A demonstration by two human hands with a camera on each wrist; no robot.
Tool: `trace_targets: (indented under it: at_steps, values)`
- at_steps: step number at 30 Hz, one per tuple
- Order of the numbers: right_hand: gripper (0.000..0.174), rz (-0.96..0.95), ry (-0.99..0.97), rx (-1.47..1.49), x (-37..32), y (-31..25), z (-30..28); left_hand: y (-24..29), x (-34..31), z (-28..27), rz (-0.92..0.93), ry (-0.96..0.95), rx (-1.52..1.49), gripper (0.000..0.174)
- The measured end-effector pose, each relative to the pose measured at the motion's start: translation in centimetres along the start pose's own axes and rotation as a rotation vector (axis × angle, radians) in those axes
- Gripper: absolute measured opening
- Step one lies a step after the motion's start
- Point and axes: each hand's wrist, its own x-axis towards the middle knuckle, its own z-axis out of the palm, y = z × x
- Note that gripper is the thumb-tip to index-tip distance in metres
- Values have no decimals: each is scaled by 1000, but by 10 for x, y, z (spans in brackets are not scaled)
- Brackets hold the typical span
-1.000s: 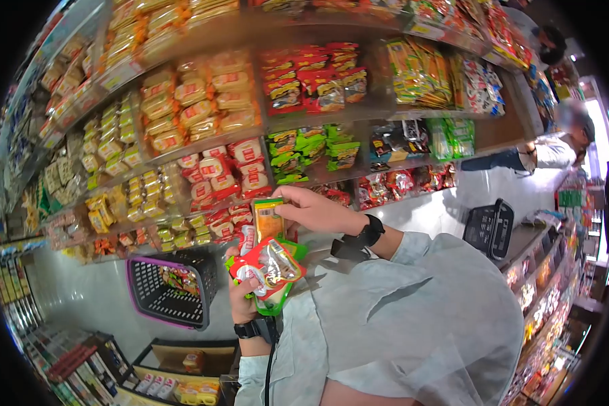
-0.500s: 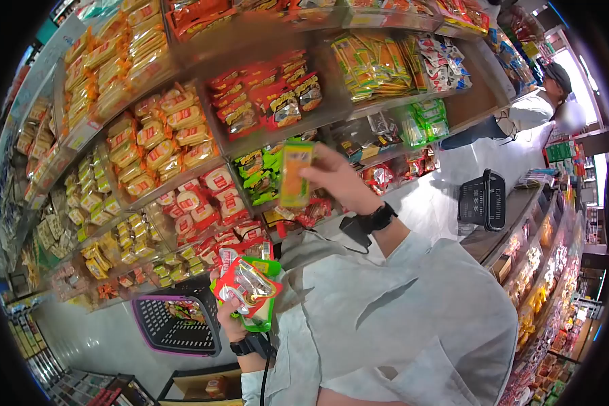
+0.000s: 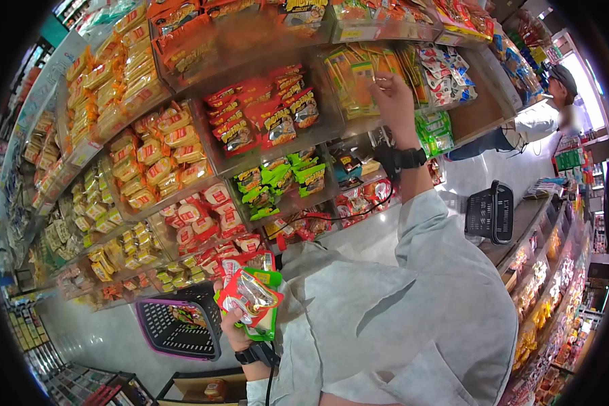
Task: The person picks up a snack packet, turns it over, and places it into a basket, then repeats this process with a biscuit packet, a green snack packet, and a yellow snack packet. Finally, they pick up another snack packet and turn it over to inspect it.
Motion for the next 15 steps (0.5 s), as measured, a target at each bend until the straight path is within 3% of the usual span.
trace_targets:
  at_steps: [2, 4, 8, 14, 15]
  values:
    - [34, 43, 47, -66, 15, -7, -2, -5, 0, 1, 18, 7, -47, 75]
    - [33, 52, 65, -98, 31, 0, 2, 0, -11, 40, 88, 5, -161, 79]
    - [29, 15, -159, -302, 41, 8, 12, -11, -29, 42, 89, 46, -100, 89]
    - [21, -302, 102, -286, -6, -10, 9, -23, -36, 33, 97, 16, -105, 87]
    - [18, -266, 96, -304, -20, -21, 6, -23, -37, 33, 90, 16, -101, 87]
